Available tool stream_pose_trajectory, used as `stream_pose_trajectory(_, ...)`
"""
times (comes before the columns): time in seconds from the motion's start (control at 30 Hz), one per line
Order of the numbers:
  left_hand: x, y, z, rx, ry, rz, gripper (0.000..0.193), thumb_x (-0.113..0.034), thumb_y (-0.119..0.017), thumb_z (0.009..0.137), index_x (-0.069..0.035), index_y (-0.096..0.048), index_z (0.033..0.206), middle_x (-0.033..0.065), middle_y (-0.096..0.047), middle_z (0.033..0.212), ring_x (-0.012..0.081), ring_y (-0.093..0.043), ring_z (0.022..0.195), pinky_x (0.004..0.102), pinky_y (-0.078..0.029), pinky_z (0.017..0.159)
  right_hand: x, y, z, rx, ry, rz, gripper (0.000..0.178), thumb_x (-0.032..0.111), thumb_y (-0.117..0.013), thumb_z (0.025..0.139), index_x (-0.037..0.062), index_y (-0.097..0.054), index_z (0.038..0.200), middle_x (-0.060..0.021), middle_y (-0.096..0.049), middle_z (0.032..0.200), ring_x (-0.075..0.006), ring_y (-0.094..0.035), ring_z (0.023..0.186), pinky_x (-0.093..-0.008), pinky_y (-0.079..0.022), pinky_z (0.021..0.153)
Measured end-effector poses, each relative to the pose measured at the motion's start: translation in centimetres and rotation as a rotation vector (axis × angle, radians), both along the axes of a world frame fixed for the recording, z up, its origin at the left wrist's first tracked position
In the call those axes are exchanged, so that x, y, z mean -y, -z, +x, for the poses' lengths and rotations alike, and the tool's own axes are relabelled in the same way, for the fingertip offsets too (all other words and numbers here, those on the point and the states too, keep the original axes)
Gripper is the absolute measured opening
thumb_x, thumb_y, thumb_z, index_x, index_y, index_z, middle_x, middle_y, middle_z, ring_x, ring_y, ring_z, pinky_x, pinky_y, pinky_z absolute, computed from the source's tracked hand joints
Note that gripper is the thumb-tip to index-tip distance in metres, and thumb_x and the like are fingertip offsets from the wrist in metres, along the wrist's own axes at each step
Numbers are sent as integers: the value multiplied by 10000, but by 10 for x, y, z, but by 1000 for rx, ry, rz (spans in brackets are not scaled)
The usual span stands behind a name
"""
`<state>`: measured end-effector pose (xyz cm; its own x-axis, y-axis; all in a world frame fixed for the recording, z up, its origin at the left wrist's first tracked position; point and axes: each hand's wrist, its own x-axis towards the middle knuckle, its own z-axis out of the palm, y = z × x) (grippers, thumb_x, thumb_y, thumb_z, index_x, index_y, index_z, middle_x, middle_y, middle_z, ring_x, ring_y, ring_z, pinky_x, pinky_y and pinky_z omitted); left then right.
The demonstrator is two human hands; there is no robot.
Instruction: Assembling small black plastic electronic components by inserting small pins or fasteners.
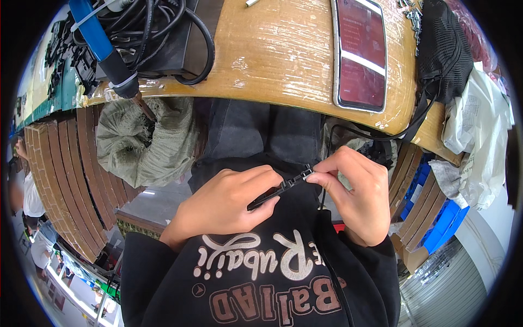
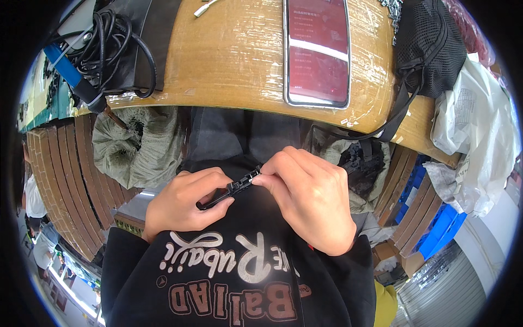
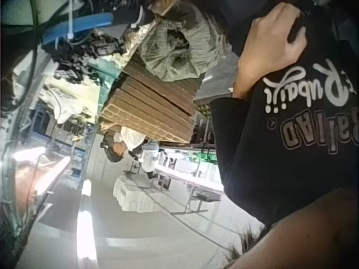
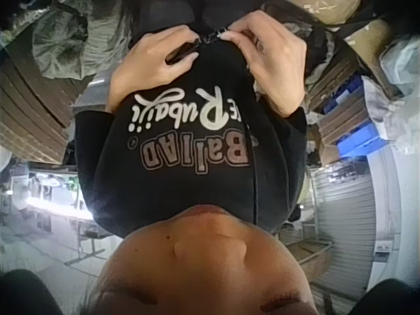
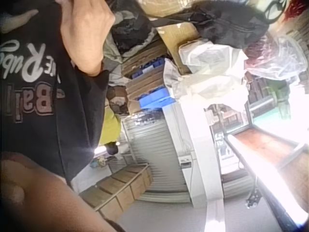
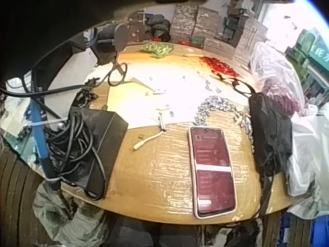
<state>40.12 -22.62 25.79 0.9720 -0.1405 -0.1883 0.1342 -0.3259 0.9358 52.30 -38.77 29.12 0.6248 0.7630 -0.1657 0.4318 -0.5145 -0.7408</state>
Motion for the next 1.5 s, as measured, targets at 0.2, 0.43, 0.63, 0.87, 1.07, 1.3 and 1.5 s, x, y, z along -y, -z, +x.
stream_pose_trajectory(0.2, 2, 1, 1, 76, -77, 3, 209, -34, -655, 684, -20, -531, 852, 35, -487, 655, 118, -434, 435, 248, -337, 405, 2, 6, -2, 96, -25, 82, 162, 62, -680, 656, 45, -523, 689, -53, -507, 615, -226, -519, 547, -308, -391, 461)
stream_pose_trajectory(0.43, 0, -2, 2, -4, -29, -14, 196, -59, -612, 712, -3, -496, 860, 96, -528, 764, 274, -549, 579, 320, -431, 486, 2, 14, -7, 115, 13, 135, 151, 33, -674, 658, 31, -537, 721, -58, -516, 650, -227, -518, 548, -306, -400, 469)
stream_pose_trajectory(0.63, 1, 1, 1, 42, -41, -87, 214, -60, -631, 704, -14, -497, 864, 88, -535, 743, 241, -540, 533, 291, -415, 452, 3, 4, -8, -2, 30, 167, 164, -1, -658, 671, 6, -580, 816, -81, -527, 720, -219, -544, 579, -292, -421, 497)
stream_pose_trajectory(0.87, -2, 40, 1, -274, 21, -1399, 315, -254, -568, 820, -11, -453, 986, 107, -437, 1043, 163, -524, 870, 262, -429, 741, 1, -3, -3, -363, -86, 312, 172, 36, -684, 660, -9, -623, 814, -86, -562, 724, -186, -553, 655, -282, -426, 585)
stream_pose_trajectory(1.07, 1, 42, -11, -555, 103, -1633, 530, -103, -685, 681, 53, -417, 1111, 103, -561, 875, 141, -571, 769, 228, -453, 652, -18, 26, -6, -378, -430, 552, 151, 115, -685, 675, 27, -651, 793, -59, -582, 736, -200, -522, 659, -302, -382, 616)
stream_pose_trajectory(1.3, -16, 37, -34, -461, -453, -1180, 299, -147, -673, 679, -4, -517, 890, 28, -537, 719, 60, -507, 597, 191, -396, 519, -41, 61, -18, -486, -203, 515, 105, 59, -643, 737, 15, -636, 832, -48, -572, 815, -175, -521, 808, -295, -416, 715)
stream_pose_trajectory(1.5, -21, 52, -41, -97, -1060, -599, 85, -62, -550, 816, -42, -471, 841, -32, -471, 695, 11, -428, 596, 161, -347, 524, -56, 76, -46, -1350, -51, 184, 248, 193, -507, 888, 24, -400, 1035, -72, -553, 687, -97, -531, 516, -209, -442, 465)
